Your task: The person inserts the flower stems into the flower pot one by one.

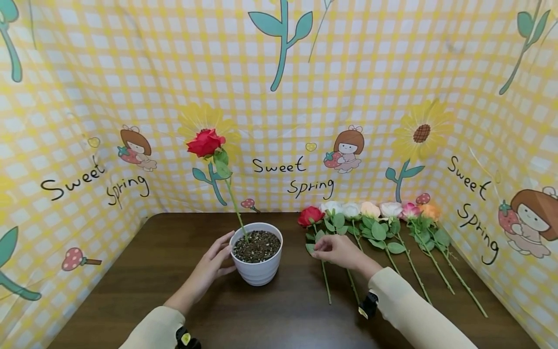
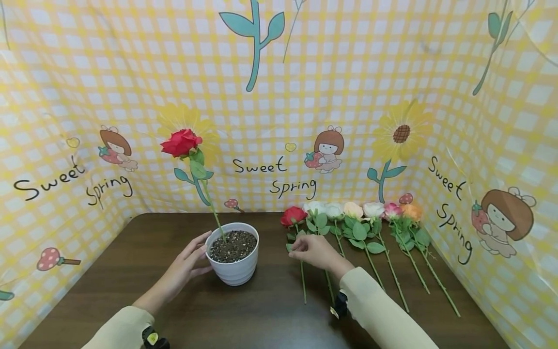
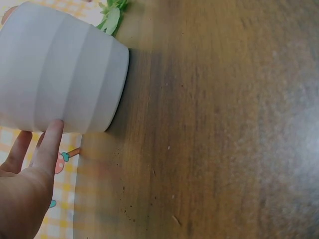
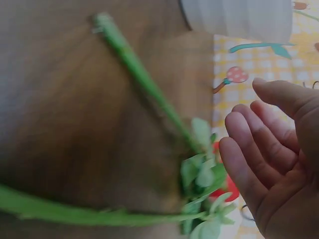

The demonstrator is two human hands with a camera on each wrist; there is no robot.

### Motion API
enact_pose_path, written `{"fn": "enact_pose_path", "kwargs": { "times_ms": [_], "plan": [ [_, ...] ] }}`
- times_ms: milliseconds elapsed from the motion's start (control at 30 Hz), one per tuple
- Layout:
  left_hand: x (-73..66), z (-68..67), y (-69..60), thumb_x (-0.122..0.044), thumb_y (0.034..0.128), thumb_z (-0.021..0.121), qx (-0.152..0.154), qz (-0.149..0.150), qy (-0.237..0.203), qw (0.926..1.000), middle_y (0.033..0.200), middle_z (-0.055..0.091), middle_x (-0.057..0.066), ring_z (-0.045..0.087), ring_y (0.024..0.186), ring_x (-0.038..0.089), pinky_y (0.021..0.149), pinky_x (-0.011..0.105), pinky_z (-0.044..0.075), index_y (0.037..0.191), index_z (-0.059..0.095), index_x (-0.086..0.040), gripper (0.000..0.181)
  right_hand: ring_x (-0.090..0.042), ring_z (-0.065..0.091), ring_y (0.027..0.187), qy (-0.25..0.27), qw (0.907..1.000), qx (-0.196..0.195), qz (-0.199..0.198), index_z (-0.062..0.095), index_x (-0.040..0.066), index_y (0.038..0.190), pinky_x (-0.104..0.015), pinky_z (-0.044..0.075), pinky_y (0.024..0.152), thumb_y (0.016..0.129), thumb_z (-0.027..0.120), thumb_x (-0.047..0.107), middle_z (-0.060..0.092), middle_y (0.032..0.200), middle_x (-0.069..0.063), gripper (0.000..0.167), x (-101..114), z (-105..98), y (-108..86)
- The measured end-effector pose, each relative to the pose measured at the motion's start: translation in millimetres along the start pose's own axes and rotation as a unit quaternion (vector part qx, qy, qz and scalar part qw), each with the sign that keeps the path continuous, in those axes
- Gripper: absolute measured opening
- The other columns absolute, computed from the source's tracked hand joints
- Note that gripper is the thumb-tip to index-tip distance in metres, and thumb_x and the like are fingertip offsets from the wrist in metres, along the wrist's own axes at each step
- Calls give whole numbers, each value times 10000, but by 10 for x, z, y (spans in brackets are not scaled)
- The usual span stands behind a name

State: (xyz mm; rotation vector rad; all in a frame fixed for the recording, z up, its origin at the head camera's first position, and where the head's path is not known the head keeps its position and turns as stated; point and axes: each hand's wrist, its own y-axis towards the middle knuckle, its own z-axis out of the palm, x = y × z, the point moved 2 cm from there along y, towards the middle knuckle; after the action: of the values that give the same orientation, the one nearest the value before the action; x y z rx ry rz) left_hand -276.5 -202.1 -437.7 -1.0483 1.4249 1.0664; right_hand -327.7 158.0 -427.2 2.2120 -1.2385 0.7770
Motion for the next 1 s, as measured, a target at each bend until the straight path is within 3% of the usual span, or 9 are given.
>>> {"fn": "enact_pose_path", "kwargs": {
  "times_ms": [400, 767, 1000],
  "plan": [
    [-3, 2, -7, -318, 1097, 423, -27, 7, 36, 10000, 1504, 333, 185, 373, 1346, 408, 990, 509, 498, 1563, 318, -180, 497, -179, 641, 602, 26, 9913, -134, 1309, 705, 98, 887, -313, 559, 524, 868, 806, 258, 655, 689, -28, 190, -193, 110, -183],
    [-9, -8, -8, -337, 1096, 421, -8, 51, 33, 10000, 1529, 307, 180, 352, 1358, 413, 993, 515, 494, 1571, 299, -165, 521, -161, 647, 595, 145, 9863, -181, 1634, 716, 85, 859, -309, 575, 508, 861, 816, 268, 652, 687, -32, 209, -307, 223, -114],
    [-1, 2, -3, -327, 1096, 425, -41, -11, 53, 10000, 1524, 316, 175, 362, 1351, 411, 988, 507, 501, 1564, 318, -179, 502, -189, 672, 569, 677, 9813, -245, 1785, 704, 44, 813, -324, 589, 516, 869, 793, 172, 672, 657, -64, 165, -349, 281, -83]
  ]
}}
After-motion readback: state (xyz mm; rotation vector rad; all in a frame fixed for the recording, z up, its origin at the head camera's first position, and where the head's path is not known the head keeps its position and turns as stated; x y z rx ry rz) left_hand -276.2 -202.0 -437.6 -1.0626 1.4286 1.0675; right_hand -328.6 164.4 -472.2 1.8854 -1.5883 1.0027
